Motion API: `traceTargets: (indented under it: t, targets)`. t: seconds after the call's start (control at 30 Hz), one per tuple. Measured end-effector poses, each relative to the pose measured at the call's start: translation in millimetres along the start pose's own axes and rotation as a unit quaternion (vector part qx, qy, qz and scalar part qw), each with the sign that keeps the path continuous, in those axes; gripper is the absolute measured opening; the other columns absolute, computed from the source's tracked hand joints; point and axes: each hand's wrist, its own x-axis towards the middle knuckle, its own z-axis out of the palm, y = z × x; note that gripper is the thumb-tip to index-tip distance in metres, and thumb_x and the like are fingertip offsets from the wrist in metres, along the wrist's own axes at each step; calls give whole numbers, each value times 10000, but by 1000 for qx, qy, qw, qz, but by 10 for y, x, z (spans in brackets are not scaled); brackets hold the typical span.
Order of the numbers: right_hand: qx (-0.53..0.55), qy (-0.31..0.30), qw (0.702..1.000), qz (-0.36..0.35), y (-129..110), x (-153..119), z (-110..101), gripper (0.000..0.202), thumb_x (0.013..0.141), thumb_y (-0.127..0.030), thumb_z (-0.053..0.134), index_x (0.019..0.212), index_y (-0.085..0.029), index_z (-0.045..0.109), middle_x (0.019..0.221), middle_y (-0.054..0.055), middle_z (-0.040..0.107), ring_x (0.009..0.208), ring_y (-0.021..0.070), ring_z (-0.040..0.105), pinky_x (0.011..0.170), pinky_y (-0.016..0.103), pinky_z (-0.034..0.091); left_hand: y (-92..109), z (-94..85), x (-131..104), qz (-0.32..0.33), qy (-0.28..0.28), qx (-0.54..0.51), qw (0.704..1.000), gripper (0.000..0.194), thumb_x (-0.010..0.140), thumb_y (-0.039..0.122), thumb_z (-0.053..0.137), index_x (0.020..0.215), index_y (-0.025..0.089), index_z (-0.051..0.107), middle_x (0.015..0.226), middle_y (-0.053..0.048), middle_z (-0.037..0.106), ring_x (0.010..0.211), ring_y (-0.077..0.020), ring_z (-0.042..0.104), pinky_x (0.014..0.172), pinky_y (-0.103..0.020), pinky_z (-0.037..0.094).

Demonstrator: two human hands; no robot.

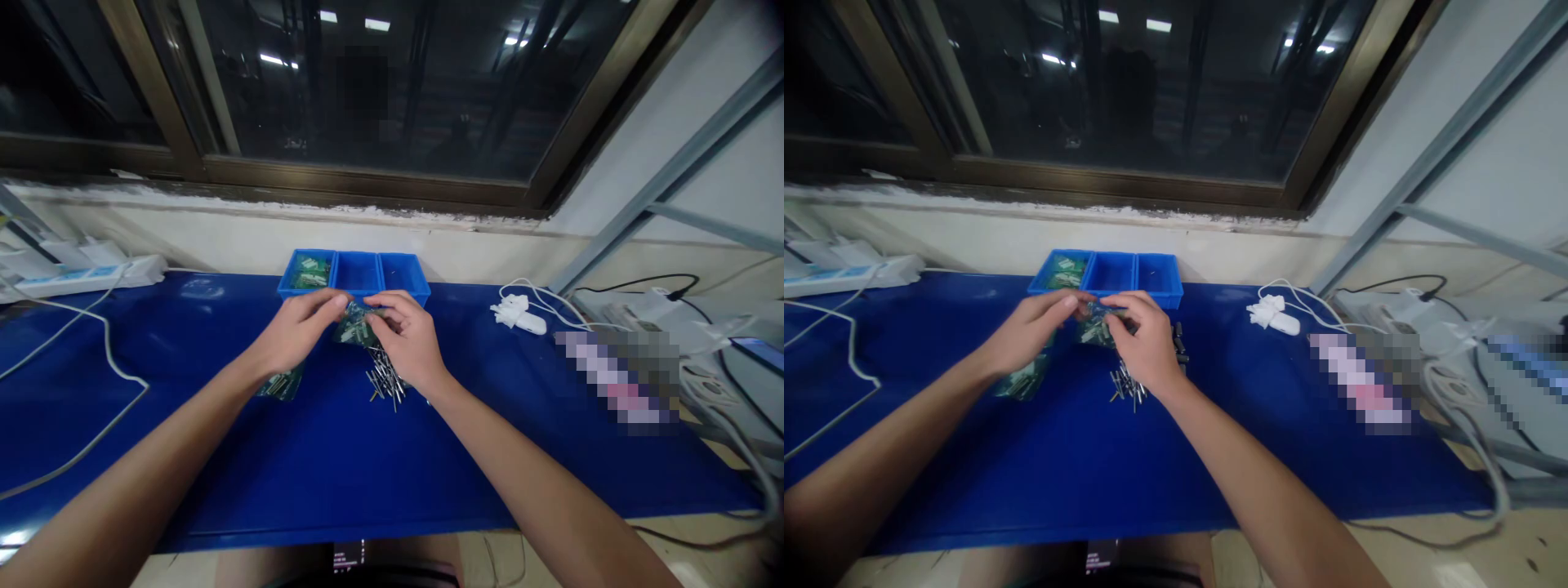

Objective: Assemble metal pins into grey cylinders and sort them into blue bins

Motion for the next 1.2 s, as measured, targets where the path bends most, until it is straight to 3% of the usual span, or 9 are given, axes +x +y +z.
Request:
traceTargets:
  t: [0.13,0.27,0.33,0.47,0.53,0.63,0.83,1.2]
  targets:
    - [59,22,997,53,-56,-19,28,175,900,-297,776,1071,-260,782,1149,43,741,893,181,768,759,359,639,3,163,-140,-17,-30,-127,991,413,937,589,718,1056,195,759,1005,-64,779,879,-225,701,802,-361,542]
    - [88,43,991,92,-139,15,-12,401,859,-352,811,1236,-256,719,1134,52,751,890,188,762,785,373,639,-79,193,-95,2,46,-156,987,266,924,444,750,974,183,762,931,-53,769,818,-182,676,781,-332,530]
    - [97,18,990,105,-145,37,-38,490,828,-371,841,1282,-250,701,1137,56,758,908,194,756,811,379,639,-102,197,-79,5,70,-173,983,239,920,416,754,957,180,757,915,-51,766,811,-175,673,775,-323,536]
    - [91,-84,983,137,-102,40,-43,425,815,-351,870,1211,-246,755,1030,35,807,891,208,766,838,405,636,-89,226,-96,-4,40,-223,974,284,921,420,776,1076,182,765,1033,-71,807,962,-208,735,889,-348,582]
    - [86,-82,984,133,-83,31,-23,291,863,-341,827,1131,-239,783,992,33,825,880,210,776,857,422,635,-78,242,-110,-9,9,-240,971,346,902,434,808,1141,186,766,1126,-83,816,1075,-238,748,990,-388,586]
    - [87,-57,986,127,-76,28,2,246,856,-293,816,1093,-230,794,988,38,840,914,225,794,879,441,647,-82,257,-117,-20,-30,-246,969,356,888,445,825,1132,191,774,1202,-90,816,1145,-268,749,1075,-455,575]
    - [68,-70,989,114,-68,26,3,269,882,-284,792,1148,-243,792,1055,39,842,1002,232,799,958,452,661,-119,254,-103,-33,-6,-246,969,337,867,438,847,1083,189,780,1166,-96,829,1109,-282,769,1056,-495,600]
    - [60,-87,987,119,-13,-3,-1,358,890,-267,774,1244,-216,763,1046,57,815,975,224,788,916,424,656,-151,167,-89,-20,13,-148,989,352,855,498,824,992,175,798,1065,-90,841,1008,-285,770,930,-436,624]
